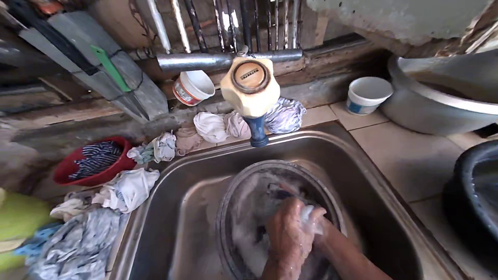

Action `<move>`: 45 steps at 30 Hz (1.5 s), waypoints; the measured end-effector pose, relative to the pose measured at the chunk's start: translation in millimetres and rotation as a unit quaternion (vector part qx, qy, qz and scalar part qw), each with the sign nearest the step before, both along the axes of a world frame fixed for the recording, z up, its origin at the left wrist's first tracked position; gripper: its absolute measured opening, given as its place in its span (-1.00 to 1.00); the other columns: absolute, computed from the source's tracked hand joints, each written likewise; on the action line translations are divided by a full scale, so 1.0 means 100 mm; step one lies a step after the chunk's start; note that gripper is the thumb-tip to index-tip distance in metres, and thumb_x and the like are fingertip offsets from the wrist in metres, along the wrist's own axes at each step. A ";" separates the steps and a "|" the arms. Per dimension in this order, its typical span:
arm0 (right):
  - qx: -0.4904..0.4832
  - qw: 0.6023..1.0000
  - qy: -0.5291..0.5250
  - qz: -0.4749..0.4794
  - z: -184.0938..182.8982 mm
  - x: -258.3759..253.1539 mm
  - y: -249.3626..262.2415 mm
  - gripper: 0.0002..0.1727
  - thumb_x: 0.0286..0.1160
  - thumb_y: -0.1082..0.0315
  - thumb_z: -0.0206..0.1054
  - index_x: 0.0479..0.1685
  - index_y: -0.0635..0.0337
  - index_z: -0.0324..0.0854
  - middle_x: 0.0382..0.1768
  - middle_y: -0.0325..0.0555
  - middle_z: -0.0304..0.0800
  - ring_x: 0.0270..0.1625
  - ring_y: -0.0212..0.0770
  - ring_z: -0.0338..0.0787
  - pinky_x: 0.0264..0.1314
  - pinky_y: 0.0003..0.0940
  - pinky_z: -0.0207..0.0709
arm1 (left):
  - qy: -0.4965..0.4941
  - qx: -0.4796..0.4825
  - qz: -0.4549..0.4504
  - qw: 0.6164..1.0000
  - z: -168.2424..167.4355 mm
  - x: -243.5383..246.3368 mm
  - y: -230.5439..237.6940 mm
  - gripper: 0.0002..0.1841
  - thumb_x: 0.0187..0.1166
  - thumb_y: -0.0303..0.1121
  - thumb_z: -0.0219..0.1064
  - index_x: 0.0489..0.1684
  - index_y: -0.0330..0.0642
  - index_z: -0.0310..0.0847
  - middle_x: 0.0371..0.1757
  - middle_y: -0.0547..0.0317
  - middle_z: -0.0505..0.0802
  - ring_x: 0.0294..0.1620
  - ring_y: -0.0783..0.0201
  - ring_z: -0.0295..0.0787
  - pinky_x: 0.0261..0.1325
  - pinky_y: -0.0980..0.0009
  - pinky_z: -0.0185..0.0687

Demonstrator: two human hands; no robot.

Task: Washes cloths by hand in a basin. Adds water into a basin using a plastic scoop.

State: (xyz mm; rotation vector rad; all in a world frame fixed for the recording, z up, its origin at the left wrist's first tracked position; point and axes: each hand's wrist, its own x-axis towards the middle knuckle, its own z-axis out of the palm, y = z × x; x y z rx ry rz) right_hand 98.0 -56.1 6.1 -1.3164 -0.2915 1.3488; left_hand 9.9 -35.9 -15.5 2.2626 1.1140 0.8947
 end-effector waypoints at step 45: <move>-0.193 0.790 -0.438 0.383 -0.52 0.16 0.13 -0.52 0.74 0.27 0.18 0.61 0.09 0.48 0.49 0.31 0.57 0.55 0.30 0.56 0.59 0.27 0.36 | 0.422 -0.247 -0.118 0.864 -0.46 -0.47 0.75 -0.38 0.82 0.09 0.04 0.63 -0.20 0.44 0.61 -0.29 0.55 0.59 -0.25 0.52 0.55 -0.15 0.47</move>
